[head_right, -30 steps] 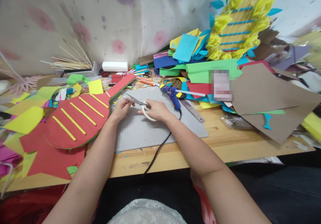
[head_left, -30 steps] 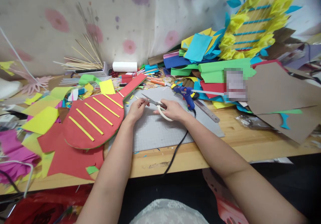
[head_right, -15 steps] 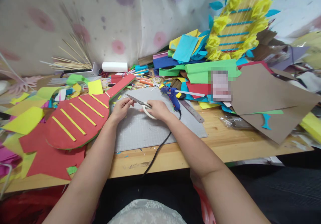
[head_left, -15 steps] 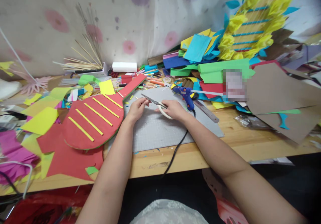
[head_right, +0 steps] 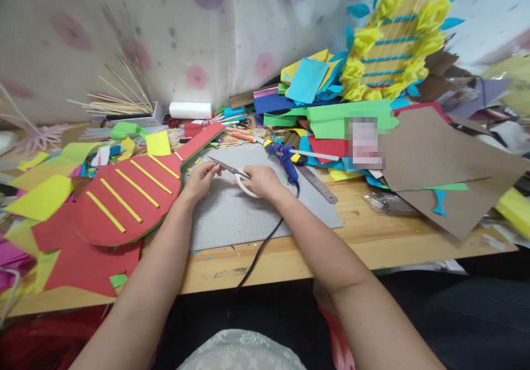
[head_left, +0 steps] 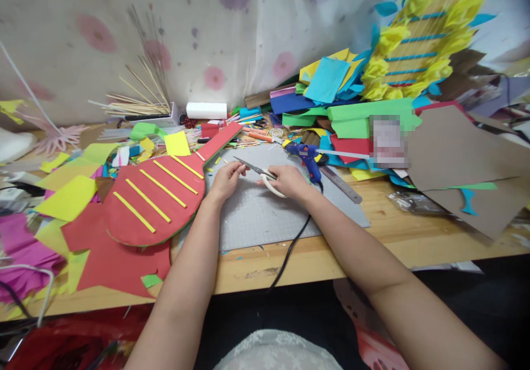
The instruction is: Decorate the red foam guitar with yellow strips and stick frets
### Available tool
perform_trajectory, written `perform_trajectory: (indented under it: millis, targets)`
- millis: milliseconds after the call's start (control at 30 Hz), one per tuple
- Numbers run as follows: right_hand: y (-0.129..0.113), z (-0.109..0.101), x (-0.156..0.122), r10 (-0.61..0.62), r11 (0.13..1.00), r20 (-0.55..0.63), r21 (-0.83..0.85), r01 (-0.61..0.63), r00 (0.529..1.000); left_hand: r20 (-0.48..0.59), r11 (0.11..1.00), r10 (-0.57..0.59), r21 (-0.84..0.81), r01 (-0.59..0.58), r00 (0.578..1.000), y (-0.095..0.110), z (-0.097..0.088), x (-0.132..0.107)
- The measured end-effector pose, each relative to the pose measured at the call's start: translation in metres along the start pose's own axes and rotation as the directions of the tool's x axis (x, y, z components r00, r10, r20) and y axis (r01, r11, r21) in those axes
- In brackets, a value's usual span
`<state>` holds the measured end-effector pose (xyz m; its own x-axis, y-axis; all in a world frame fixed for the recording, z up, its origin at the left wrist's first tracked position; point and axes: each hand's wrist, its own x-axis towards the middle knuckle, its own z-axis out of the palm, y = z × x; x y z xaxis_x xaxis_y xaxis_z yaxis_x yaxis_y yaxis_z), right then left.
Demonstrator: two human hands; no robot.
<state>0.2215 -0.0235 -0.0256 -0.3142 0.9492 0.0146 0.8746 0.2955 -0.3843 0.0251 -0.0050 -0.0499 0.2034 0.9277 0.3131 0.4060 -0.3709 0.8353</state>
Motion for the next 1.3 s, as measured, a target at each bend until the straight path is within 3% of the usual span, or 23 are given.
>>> perform_trajectory:
  millis: [100, 200, 267, 333, 433, 500, 800, 867, 967, 1100, 1200, 1300]
  targets:
    - [-0.001, 0.005, 0.002, 0.010, 1.000, -0.028, -0.006, -0.010, 1.000, -0.024, 1.000, -0.010, -0.028, 0.009, 1.000, 0.002, 0.001, 0.000]
    - [-0.001, 0.008, 0.003, 0.091, 0.995, -0.098, -0.037, -0.095, 0.991, -0.127, 0.988, -0.074, -0.141, 0.056, 0.989, 0.004, 0.001, 0.001]
    - [0.001, 0.009, 0.004, 0.181, 0.980, -0.145, -0.059, -0.191, 0.973, -0.208, 0.949, -0.192, -0.289, 0.127, 0.959, 0.005, 0.001, 0.003]
    - [0.004, 0.009, 0.004, 0.263, 0.959, -0.160, -0.069, -0.277, 0.951, -0.247, 0.860, -0.373, -0.454, 0.234, 0.894, 0.007, 0.000, 0.005]
    - [0.011, 0.009, 0.004, 0.306, 0.944, -0.167, -0.077, -0.321, 0.937, -0.210, 0.683, -0.604, -0.634, 0.363, 0.769, 0.011, -0.002, 0.008]
    - [0.015, 0.009, 0.003, 0.280, 0.950, -0.187, -0.086, -0.300, 0.942, -0.174, 0.592, -0.671, -0.711, 0.380, 0.721, 0.014, -0.003, 0.009]
    - [0.014, 0.015, 0.006, 0.227, 0.960, -0.256, -0.102, -0.259, 0.940, -0.007, 0.328, -0.721, -0.884, 0.332, 0.693, 0.015, -0.006, 0.007]
    - [0.013, 0.017, 0.006, 0.204, 0.962, -0.286, -0.122, -0.246, 0.936, -0.002, 0.327, -0.707, -0.887, 0.325, 0.707, 0.015, -0.007, 0.006]
    - [0.014, 0.019, 0.006, 0.160, 0.962, -0.298, -0.168, -0.217, 0.941, -0.039, 0.399, -0.670, -0.861, 0.315, 0.742, 0.016, -0.007, 0.004]
    - [0.015, 0.018, 0.004, 0.093, 0.970, -0.316, -0.183, -0.157, 0.944, -0.088, 0.481, -0.648, -0.817, 0.317, 0.757, 0.014, -0.007, 0.004]
    - [0.007, 0.015, 0.003, 0.059, 0.991, -0.337, -0.090, -0.095, 0.940, -0.183, 0.556, -0.642, -0.779, 0.288, 0.744, 0.013, -0.008, 0.005]
    - [-0.010, 0.014, 0.009, 0.044, 0.998, -0.225, 0.051, -0.034, 0.973, -0.367, 0.652, -0.606, -0.737, 0.177, 0.705, 0.013, -0.009, 0.008]
